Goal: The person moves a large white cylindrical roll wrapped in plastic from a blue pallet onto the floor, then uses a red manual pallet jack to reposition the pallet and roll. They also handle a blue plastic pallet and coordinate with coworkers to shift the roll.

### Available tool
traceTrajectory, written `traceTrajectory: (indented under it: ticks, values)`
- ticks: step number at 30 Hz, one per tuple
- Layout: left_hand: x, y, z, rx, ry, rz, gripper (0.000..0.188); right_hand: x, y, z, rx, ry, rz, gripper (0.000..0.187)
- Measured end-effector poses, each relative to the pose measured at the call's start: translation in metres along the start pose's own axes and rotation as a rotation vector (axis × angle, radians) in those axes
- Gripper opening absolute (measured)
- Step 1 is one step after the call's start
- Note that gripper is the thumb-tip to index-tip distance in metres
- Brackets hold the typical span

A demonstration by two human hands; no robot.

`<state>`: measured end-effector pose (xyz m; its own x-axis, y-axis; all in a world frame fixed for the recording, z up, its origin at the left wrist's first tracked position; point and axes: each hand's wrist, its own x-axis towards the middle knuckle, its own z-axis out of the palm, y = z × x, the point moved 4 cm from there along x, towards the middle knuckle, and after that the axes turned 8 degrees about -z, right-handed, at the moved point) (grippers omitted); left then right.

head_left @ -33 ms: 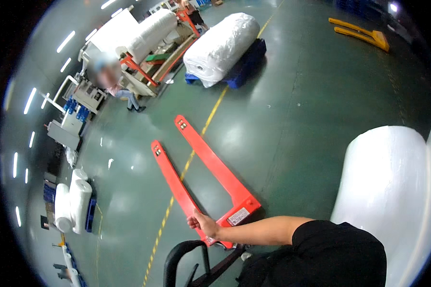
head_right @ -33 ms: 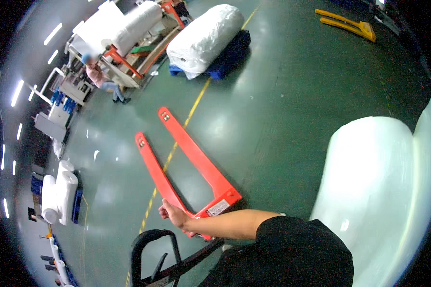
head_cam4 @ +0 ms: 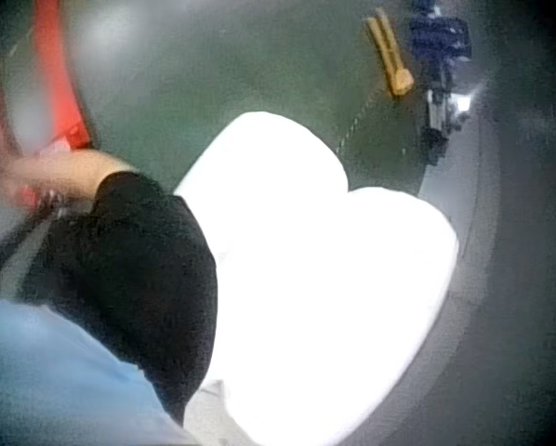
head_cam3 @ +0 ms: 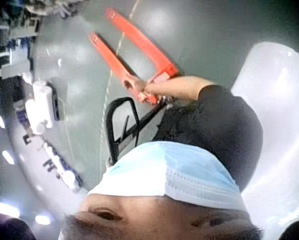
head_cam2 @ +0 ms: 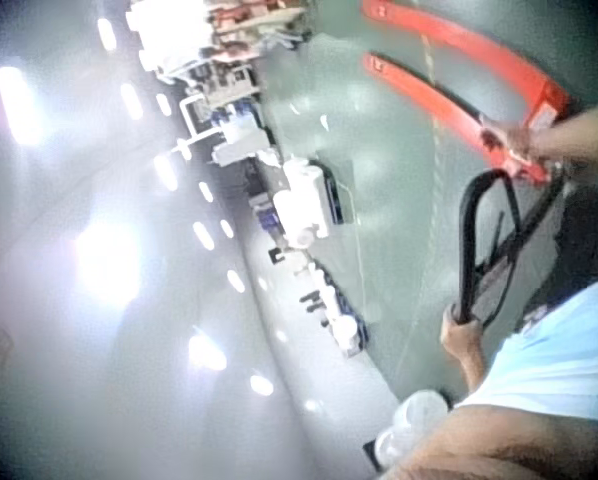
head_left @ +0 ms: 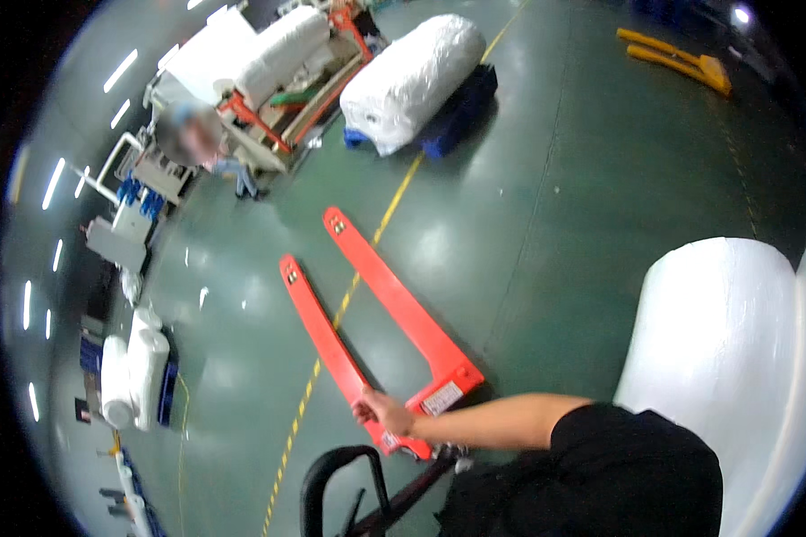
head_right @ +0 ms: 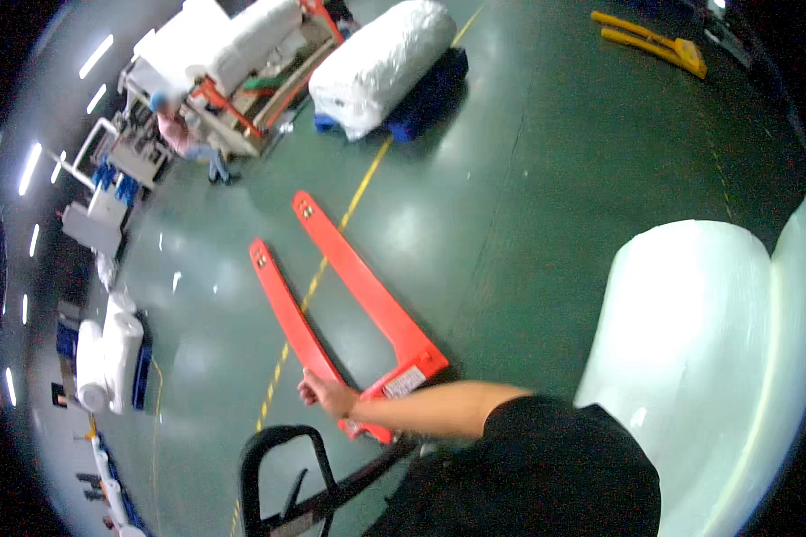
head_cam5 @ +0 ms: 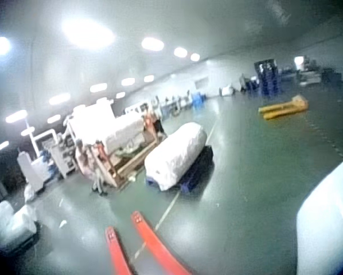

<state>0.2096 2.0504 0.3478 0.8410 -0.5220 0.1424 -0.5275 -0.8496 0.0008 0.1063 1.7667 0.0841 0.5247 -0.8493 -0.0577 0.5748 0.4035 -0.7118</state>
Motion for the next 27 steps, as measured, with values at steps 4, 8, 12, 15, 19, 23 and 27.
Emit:
traceTrajectory:
  ticks: [4, 8, 12, 15, 19, 23, 27]
  values:
    - [-0.052, 0.031, -0.014, 0.107, -0.020, -0.088, 0.028, -0.026, -0.091, -0.142, -0.398, -0.041, -0.054, 0.034]
    - [-0.084, 0.046, -0.021, 0.167, 0.004, -0.209, 0.026, -0.026, -0.145, -0.257, -0.564, 0.334, -0.011, 0.045]
    - [-0.104, 0.078, -0.020, 0.239, 0.007, -0.254, 0.025, -0.015, -0.119, -0.294, -0.614, 0.210, 0.093, 0.044]
    - [-0.105, 0.102, -0.014, 0.364, -0.042, -0.443, 0.031, -0.011, -0.107, -0.272, -0.637, -0.056, 0.029, 0.043]
    - [-0.110, 0.153, -0.017, 0.254, -0.205, -0.644, 0.040, 0.009, -0.144, -0.285, -0.771, -0.333, 0.148, 0.043]
    - [-0.107, 0.108, 0.028, 0.413, -0.218, -0.630, 0.045, 0.048, -0.174, -0.432, -0.835, -0.154, 0.278, 0.044]
    - [-0.162, 0.216, 0.007, 0.416, -0.292, -0.818, 0.050, 0.042, -0.298, -0.559, -1.419, -0.014, 0.419, 0.046]
